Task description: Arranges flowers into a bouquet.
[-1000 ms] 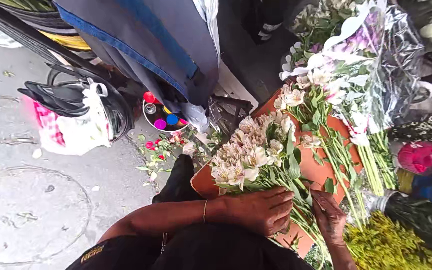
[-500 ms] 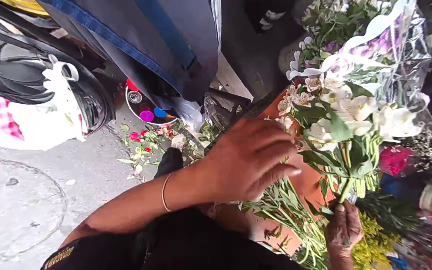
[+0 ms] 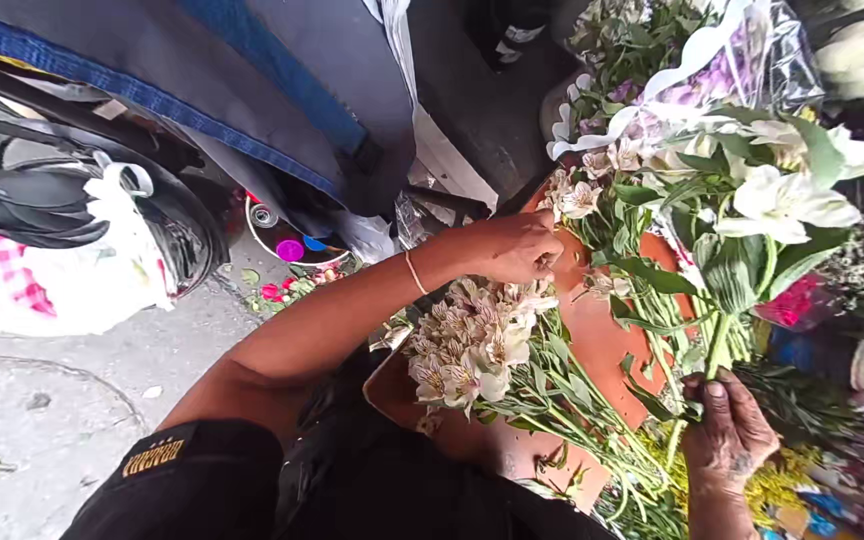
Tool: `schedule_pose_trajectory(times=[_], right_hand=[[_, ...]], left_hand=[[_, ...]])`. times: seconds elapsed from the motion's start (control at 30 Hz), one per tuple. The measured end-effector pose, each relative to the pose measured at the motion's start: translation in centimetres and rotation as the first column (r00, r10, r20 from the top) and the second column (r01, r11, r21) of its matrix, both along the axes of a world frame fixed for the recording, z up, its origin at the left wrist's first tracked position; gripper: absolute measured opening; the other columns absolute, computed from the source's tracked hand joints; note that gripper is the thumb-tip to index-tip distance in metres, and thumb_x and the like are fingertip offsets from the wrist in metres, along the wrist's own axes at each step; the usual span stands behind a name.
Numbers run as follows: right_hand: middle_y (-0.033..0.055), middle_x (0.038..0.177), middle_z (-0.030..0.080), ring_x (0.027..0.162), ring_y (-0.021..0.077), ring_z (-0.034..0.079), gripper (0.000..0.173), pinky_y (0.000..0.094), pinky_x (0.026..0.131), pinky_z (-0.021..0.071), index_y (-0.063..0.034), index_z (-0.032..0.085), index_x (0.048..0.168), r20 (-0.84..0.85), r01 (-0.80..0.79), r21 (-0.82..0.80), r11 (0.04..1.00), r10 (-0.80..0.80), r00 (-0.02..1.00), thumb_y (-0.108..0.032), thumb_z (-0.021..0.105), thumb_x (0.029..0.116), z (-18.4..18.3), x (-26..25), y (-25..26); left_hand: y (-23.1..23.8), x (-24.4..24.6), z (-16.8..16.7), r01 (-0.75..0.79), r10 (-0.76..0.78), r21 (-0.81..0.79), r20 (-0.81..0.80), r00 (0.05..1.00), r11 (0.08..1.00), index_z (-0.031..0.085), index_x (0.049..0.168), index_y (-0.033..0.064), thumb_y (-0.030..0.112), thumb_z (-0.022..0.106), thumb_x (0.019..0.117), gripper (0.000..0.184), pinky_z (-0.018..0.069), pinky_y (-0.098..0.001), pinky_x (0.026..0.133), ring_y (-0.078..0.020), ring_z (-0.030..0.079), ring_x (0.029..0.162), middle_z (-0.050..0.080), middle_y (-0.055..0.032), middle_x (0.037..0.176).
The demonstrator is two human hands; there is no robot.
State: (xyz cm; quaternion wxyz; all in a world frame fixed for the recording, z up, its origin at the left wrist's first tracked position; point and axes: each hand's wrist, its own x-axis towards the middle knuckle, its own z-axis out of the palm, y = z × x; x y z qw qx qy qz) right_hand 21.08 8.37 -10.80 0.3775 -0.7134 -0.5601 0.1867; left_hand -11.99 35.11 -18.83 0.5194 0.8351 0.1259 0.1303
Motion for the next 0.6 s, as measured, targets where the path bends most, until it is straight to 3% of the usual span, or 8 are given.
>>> schedule_pose_trajectory(times=[0.07,0.13,0.2,0.3,0.37,0.5,0.6], right_hand=[[-0.0173,0.098,0.073,0.083,-0.0016,0.068,0.024,0.0173,0.076,0.0569,-0.0228,0.071,0.122,-0.043,-0.007,-0.049,0.999,0.005,0.999,-0.027,0.055,0.1059,-0.9,-0.6,0.2],[-0.0156,0.098,0.073,0.083,-0.0016,0.067,0.025,0.0177,0.074,0.0572,-0.021,0.071,0.123,-0.076,-0.023,-0.127,0.992,0.013,0.997,-0.028,0.055,0.106,-2.1,-1.2,0.0],[-0.0113,0.098,0.074,0.08,-0.0024,0.067,0.026,0.0163,0.071,0.0569,-0.0145,0.072,0.121,-0.053,-0.057,-0.202,0.978,0.047,0.997,-0.025,0.054,0.1058,-3.6,-1.5,-0.4],[0.0074,0.103,0.072,0.093,0.0027,0.066,0.029,0.0174,0.086,0.0535,-0.0006,0.074,0.117,0.154,-0.156,-0.254,0.954,0.2,0.968,-0.02,0.057,0.1037,-5.8,-1.1,-1.7],[0.0146,0.109,0.073,0.103,0.0075,0.068,0.027,0.0193,0.097,0.0514,-0.0003,0.076,0.115,0.25,-0.197,-0.263,0.944,0.264,0.931,-0.019,0.06,0.102,-6.5,-0.9,-2.7],[0.0125,0.106,0.072,0.103,0.0095,0.066,0.026,0.02,0.097,0.0501,-0.006,0.077,0.117,0.296,-0.227,-0.246,0.942,0.296,0.908,-0.019,0.06,0.1022,-6.6,-0.4,-3.9],[0.0106,0.109,0.072,0.109,0.0102,0.065,0.023,0.0206,0.1,0.0485,-0.0095,0.078,0.115,0.288,-0.28,-0.255,0.925,0.35,0.892,-0.019,0.064,0.1003,-6.5,-0.3,-3.7]], left_hand=[[-2.2,-1.9,1.4,-0.057,0.056,-0.034,-0.019,0.998,0.998,0.069,0.113,-0.0015,0.027,0.048,0.1089,0.035,0.0496,-0.0383,0.095,-0.026,0.062,0.108,0.064,-0.0169,0.115],[-5.1,-3.5,2.2,-0.179,0.179,0.012,0.011,0.984,0.984,0.066,0.118,-0.0006,0.035,0.039,0.1111,0.045,0.0524,-0.0415,0.094,-0.0291,0.066,0.107,0.066,-0.0177,0.113],[-7.8,-4.5,2.2,-0.318,0.312,0.063,0.089,0.946,0.946,0.066,0.122,0.0001,0.038,0.041,0.1099,0.047,0.0524,-0.0415,0.099,-0.0302,0.066,0.112,0.068,-0.0179,0.117],[-10.2,-5.3,1.7,-0.409,0.394,0.076,0.157,0.906,0.909,0.065,0.127,0.0024,0.041,0.044,0.1087,0.048,0.0453,-0.0409,0.11,-0.0301,0.06,0.126,0.066,-0.0172,0.127],[-10.7,-5.5,1.2,-0.429,0.413,0.045,0.195,0.89,0.902,0.065,0.127,0.0019,0.039,0.045,0.1087,0.047,0.044,-0.0401,0.112,-0.0299,0.059,0.129,0.066,-0.0177,0.128],[-10.7,-6.1,0.8,-0.456,0.449,-0.029,0.24,0.861,0.89,0.066,0.126,0.0005,0.035,0.047,0.109,0.043,0.0456,-0.0368,0.111,-0.0278,0.06,0.127,0.066,-0.0176,0.129],[-10.2,-6.8,0.5,-0.531,0.533,-0.081,0.254,0.807,0.843,0.068,0.122,0.0003,0.031,0.046,0.1095,0.04,0.0512,-0.0343,0.103,-0.0239,0.065,0.12,0.069,-0.0158,0.125]])
